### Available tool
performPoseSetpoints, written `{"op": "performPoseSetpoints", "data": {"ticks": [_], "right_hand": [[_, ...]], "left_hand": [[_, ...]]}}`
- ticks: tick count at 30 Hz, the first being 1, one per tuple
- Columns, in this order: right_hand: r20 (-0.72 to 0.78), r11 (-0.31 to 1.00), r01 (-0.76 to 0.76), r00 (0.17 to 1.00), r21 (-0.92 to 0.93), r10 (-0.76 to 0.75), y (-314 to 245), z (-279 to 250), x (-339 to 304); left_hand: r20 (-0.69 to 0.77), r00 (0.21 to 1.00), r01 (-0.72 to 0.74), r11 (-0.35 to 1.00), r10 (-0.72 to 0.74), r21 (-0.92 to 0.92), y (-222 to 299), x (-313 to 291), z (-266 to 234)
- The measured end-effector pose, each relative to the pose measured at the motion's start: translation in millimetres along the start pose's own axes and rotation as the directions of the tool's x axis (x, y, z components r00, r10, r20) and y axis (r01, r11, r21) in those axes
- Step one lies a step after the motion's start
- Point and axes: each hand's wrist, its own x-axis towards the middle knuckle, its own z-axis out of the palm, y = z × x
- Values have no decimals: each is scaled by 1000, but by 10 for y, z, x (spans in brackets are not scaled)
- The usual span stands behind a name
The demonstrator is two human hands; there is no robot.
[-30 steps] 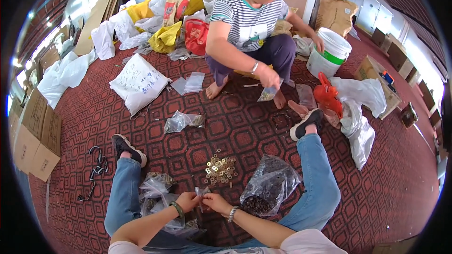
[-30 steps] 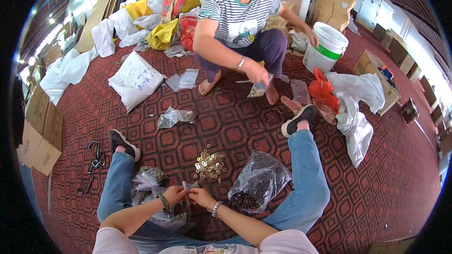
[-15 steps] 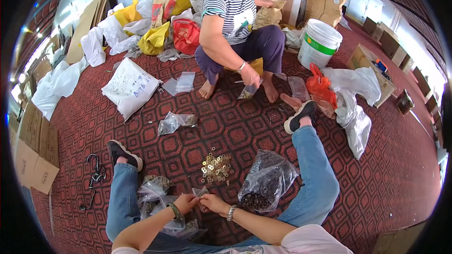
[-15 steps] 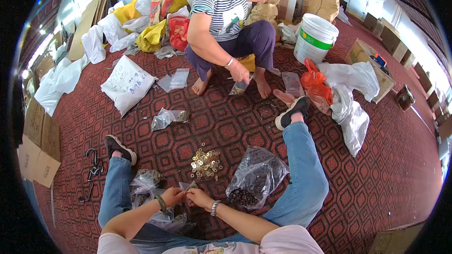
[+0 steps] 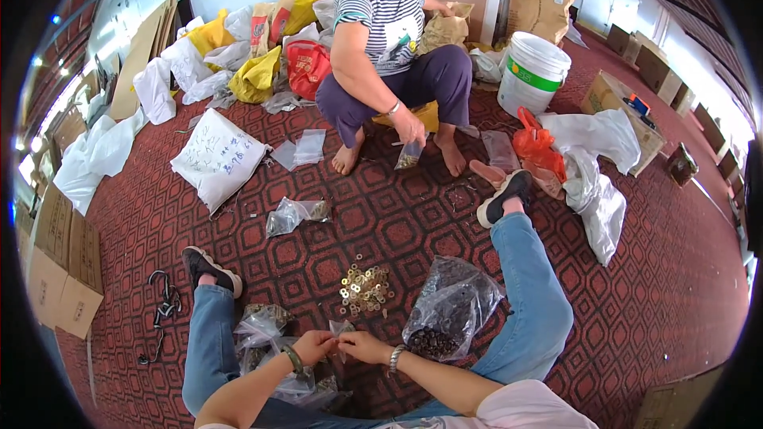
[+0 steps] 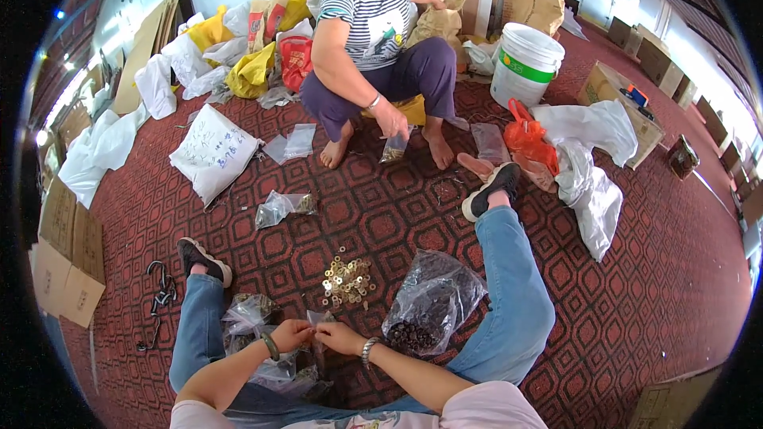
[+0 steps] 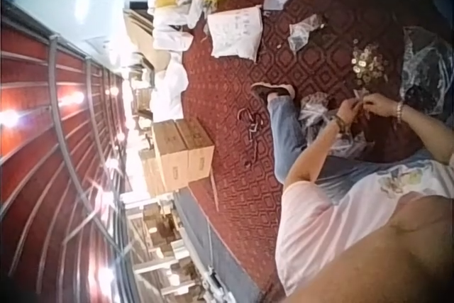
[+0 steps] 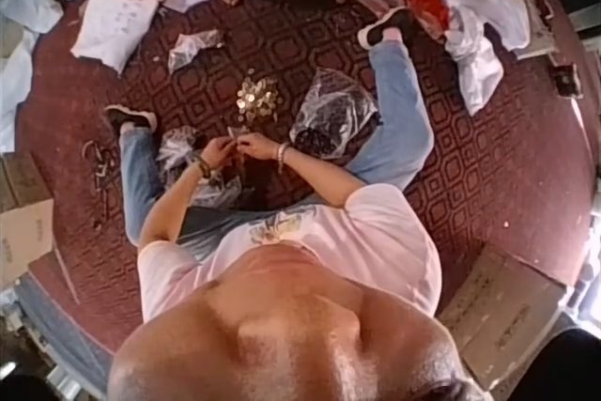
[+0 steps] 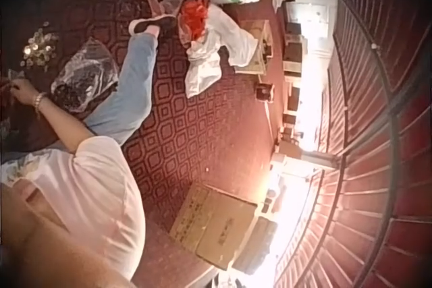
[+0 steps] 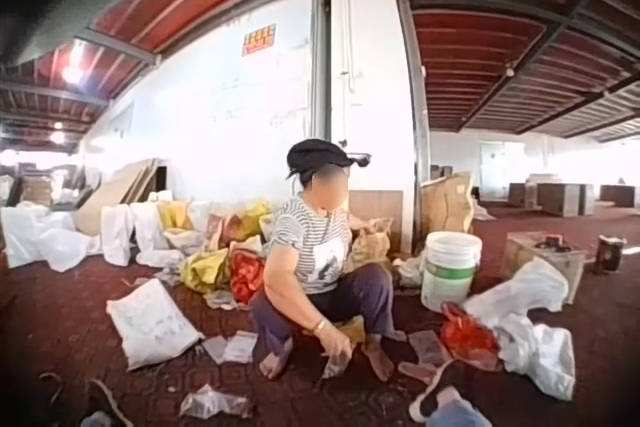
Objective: Sorting and packaging small gold-colored decorative metal pieces into individual plastic bags.
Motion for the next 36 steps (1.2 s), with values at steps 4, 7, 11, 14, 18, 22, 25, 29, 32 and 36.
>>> {"op": "performPoseSetpoints", "data": {"ticks": [4, 7, 11, 14, 18, 22, 25, 29, 32, 36], "right_hand": [[-59, 996, -57, 997, -64, 53, -91, -9, -9], [-103, 984, -104, 991, -146, 90, -192, 6, -65], [-178, 933, -189, 974, -307, 139, -260, 51, -130], [-190, 938, -153, 977, -311, 96, -161, 106, -130], [-287, 931, -222, 948, -290, 136, -24, -29, -180], [-221, 902, -430, 883, -31, 413, 36, -233, -214], [-247, 848, -407, 909, -339, 337, -302, -190, -185], [-254, 854, -369, 923, -368, 289, -228, -76, -94], [-265, 863, -345, 929, -368, 258, -160, -28, -51], [-329, 891, -328, 918, -314, 222, -127, -2, -74]], "left_hand": [[-18, 1000, -22, 992, 24, 121, -49, 38, -5], [-32, 998, -42, 969, 51, 244, 16, 25, 31], [-56, 994, -58, 873, 97, 485, 138, -11, 95], [-64, 987, -94, 851, 148, 517, 108, -28, 113], [-110, 986, -60, 879, 127, 473, 236, -75, 54], [-153, 985, 6, 888, 73, 459, 278, -130, 61], [-176, 983, 56, 806, 61, 590, 259, -90, 116], [-203, 978, 111, 739, 36, 664, 411, -92, 187], [-209, 978, 149, 736, -11, 661, 303, -113, 160], [-168, 976, 208, 810, -137, 548, -125, -58, 92]]}}
